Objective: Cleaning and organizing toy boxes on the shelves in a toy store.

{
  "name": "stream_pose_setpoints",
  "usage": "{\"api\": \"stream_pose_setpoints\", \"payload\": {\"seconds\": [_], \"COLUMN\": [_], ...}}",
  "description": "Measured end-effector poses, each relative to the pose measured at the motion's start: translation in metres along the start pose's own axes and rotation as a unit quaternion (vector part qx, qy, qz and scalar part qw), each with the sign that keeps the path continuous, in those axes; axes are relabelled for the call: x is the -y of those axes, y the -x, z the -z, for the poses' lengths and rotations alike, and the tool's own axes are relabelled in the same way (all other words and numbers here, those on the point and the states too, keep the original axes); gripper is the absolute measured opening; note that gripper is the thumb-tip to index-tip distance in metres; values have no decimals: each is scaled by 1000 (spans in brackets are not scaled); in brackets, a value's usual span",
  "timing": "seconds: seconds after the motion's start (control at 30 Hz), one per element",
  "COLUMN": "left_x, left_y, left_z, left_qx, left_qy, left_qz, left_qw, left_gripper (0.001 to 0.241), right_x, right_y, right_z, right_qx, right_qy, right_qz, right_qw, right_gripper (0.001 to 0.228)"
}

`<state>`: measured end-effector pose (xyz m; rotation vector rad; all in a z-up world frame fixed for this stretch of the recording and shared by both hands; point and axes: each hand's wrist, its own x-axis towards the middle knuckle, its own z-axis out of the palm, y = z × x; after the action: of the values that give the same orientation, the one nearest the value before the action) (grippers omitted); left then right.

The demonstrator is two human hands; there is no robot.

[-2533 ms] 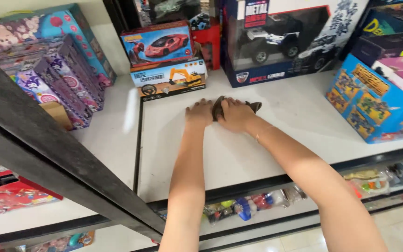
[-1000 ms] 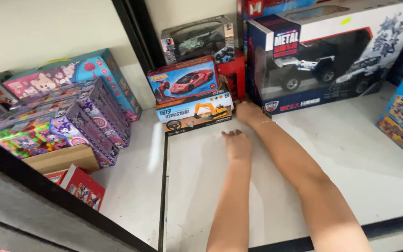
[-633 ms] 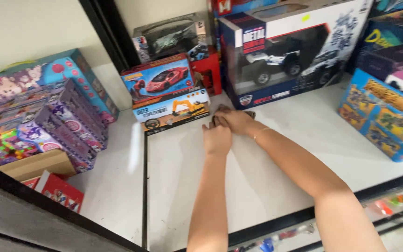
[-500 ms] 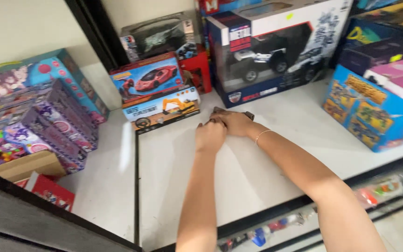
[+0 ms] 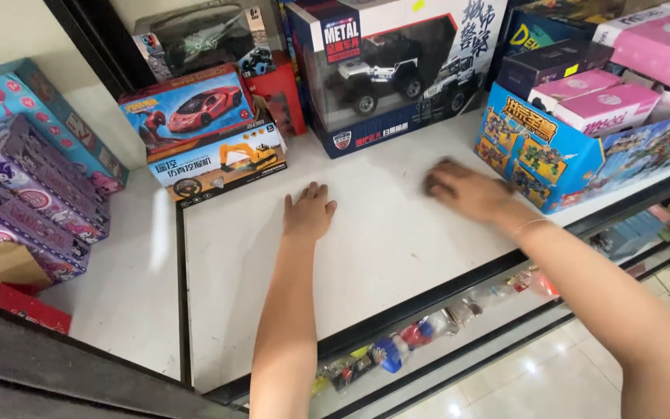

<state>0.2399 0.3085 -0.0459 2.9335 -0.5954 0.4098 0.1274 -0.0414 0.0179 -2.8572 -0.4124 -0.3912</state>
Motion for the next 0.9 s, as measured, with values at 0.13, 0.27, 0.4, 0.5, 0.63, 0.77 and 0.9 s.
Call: {"api": "stream_pose_setpoints", "payload": {"seconds": [0.13, 0.27, 0.4, 0.5, 0.63, 0.77, 0.9], "left_x": [3, 8, 4, -14, -48, -86, -124], "left_y": [-9, -11, -4, 9, 25, 33, 48], "left_z": [-27, -24, -3, 23, 72, 100, 113], "left_qx": [66, 63, 85, 63, 35, -32, -107], "left_qy": [34, -11, 3, -5, 33, 87, 126], "left_qz": [43, 22, 12, 15, 23, -4, -90], "left_qw": [996, 998, 996, 998, 999, 996, 982], "left_gripper": [62, 64, 67, 72, 70, 59, 50], "right_x": [-30, 19, 85, 113, 110, 100, 100], "right_y": [-14, -17, -2, 20, 31, 27, 46], "right_z": [-33, -41, -38, -23, -14, -8, 27], "right_qx": [-80, -91, -63, -69, -12, -127, -217], "right_qy": [45, 63, -35, -48, -101, 22, 212], "right_qz": [-12, -16, 75, 140, 195, 265, 264], "right_qw": [996, 994, 995, 987, 976, 956, 916], "right_gripper": [52, 36, 40, 45, 46, 55, 64]}}
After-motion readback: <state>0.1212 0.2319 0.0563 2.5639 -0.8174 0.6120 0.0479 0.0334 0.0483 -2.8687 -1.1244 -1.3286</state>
